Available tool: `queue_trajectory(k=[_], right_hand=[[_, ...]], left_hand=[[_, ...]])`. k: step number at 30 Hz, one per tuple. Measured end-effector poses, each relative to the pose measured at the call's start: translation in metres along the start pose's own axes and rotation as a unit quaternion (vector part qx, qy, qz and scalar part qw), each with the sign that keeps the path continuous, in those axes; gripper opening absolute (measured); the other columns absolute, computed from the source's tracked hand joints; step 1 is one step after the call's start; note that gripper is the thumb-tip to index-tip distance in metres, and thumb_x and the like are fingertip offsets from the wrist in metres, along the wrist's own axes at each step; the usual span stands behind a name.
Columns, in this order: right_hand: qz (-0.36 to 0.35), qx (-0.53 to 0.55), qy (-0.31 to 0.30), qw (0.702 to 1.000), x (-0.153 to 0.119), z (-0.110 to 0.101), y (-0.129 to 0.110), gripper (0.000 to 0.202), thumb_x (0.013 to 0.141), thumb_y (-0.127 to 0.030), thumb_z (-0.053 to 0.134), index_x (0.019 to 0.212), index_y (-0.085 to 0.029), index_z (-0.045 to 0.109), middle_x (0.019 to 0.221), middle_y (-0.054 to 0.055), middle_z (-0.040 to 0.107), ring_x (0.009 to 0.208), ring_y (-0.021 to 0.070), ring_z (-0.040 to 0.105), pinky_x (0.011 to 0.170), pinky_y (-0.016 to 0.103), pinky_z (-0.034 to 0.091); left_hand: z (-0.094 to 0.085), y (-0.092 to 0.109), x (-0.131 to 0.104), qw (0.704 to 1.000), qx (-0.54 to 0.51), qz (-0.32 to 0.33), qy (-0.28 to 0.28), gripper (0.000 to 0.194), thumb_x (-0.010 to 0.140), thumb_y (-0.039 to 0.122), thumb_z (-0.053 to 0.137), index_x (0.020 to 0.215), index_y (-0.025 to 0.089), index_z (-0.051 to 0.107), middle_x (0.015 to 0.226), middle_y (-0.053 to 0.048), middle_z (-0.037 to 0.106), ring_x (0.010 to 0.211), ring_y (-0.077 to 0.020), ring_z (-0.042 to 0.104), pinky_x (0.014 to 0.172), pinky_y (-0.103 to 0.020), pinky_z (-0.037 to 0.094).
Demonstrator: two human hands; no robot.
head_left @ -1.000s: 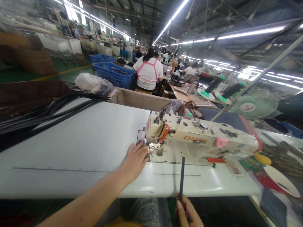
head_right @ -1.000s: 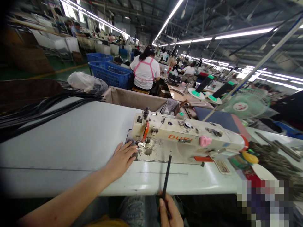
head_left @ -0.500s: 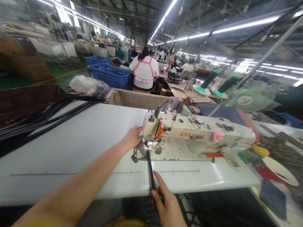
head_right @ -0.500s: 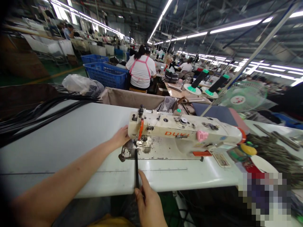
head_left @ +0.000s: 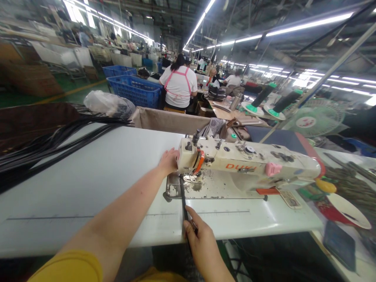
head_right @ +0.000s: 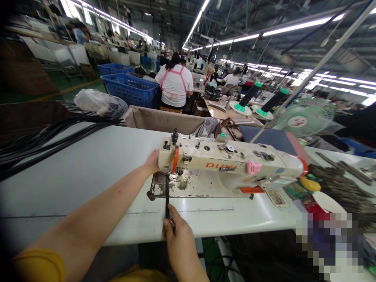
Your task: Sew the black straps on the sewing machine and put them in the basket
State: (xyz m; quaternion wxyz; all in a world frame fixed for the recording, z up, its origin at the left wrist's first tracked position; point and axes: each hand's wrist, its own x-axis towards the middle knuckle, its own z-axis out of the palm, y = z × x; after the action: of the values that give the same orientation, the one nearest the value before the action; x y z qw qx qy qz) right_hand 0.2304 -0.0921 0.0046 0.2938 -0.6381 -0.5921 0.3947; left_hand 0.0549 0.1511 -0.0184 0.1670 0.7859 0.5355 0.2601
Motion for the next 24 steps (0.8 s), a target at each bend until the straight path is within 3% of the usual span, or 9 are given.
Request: queue_trajectory(k=[7, 11, 15, 20, 24], right_hand=[[0.02, -0.026, -0.007, 0.999, 0.0022, 0.0039, -0.0003, 0.055, 0.096, -0.04, 0.051, 0.145, -0.016, 0.063, 0.117, 0.014, 0.078, 0.112, 0.0288, 0.073, 0.102, 0.04, 0.055], [0.019, -0.022, -0.009, 1.0, 0.0018, 0.0046, 0.0003, 0.055, 0.097, -0.039, 0.049, 0.145, -0.015, 0.062, 0.124, 0.015, 0.076, 0.117, 0.0289, 0.072, 0.104, 0.04, 0.054], [0.016, -0.022, -0.007, 1.0, 0.001, 0.0052, 0.0006, 0.054, 0.096, -0.036, 0.049, 0.144, -0.015, 0.063, 0.13, 0.015, 0.074, 0.123, 0.0297, 0.069, 0.108, 0.042, 0.052], [0.019, -0.027, -0.008, 0.999, 0.0028, 0.0055, 0.0001, 0.053, 0.097, -0.034, 0.049, 0.146, -0.016, 0.061, 0.133, 0.014, 0.073, 0.125, 0.0284, 0.068, 0.109, 0.04, 0.051], [0.031, -0.034, -0.016, 0.999, 0.0051, 0.0044, -0.0056, 0.052, 0.097, -0.028, 0.049, 0.146, -0.016, 0.06, 0.138, 0.013, 0.07, 0.13, 0.0261, 0.065, 0.111, 0.038, 0.048]], left_hand=[[0.003, 0.0033, -0.0013, 1.0, -0.01, -0.008, -0.012, 0.065, 0.083, 0.019, 0.075, 0.143, 0.007, 0.054, 0.152, -0.022, 0.054, 0.148, -0.0397, 0.039, 0.124, -0.059, 0.017], [-0.001, 0.0037, 0.0006, 1.0, -0.02, -0.018, -0.011, 0.056, 0.085, 0.021, 0.072, 0.138, 0.006, 0.059, 0.149, -0.022, 0.057, 0.146, -0.0403, 0.04, 0.123, -0.058, 0.021], [-0.0033, 0.0009, 0.0025, 0.999, -0.033, -0.009, -0.028, 0.047, 0.083, 0.019, 0.073, 0.13, 0.013, 0.067, 0.145, -0.016, 0.064, 0.144, -0.0363, 0.044, 0.123, -0.057, 0.023], [-0.0003, -0.004, 0.0048, 0.998, -0.052, -0.025, -0.022, 0.039, 0.083, 0.016, 0.067, 0.121, 0.022, 0.073, 0.142, -0.01, 0.068, 0.147, -0.036, 0.044, 0.127, -0.061, 0.014], [0.001, -0.0047, 0.0046, 0.996, -0.078, -0.03, -0.018, 0.033, 0.083, 0.017, 0.066, 0.114, 0.021, 0.077, 0.14, -0.013, 0.069, 0.146, -0.0375, 0.045, 0.128, -0.059, 0.009]])
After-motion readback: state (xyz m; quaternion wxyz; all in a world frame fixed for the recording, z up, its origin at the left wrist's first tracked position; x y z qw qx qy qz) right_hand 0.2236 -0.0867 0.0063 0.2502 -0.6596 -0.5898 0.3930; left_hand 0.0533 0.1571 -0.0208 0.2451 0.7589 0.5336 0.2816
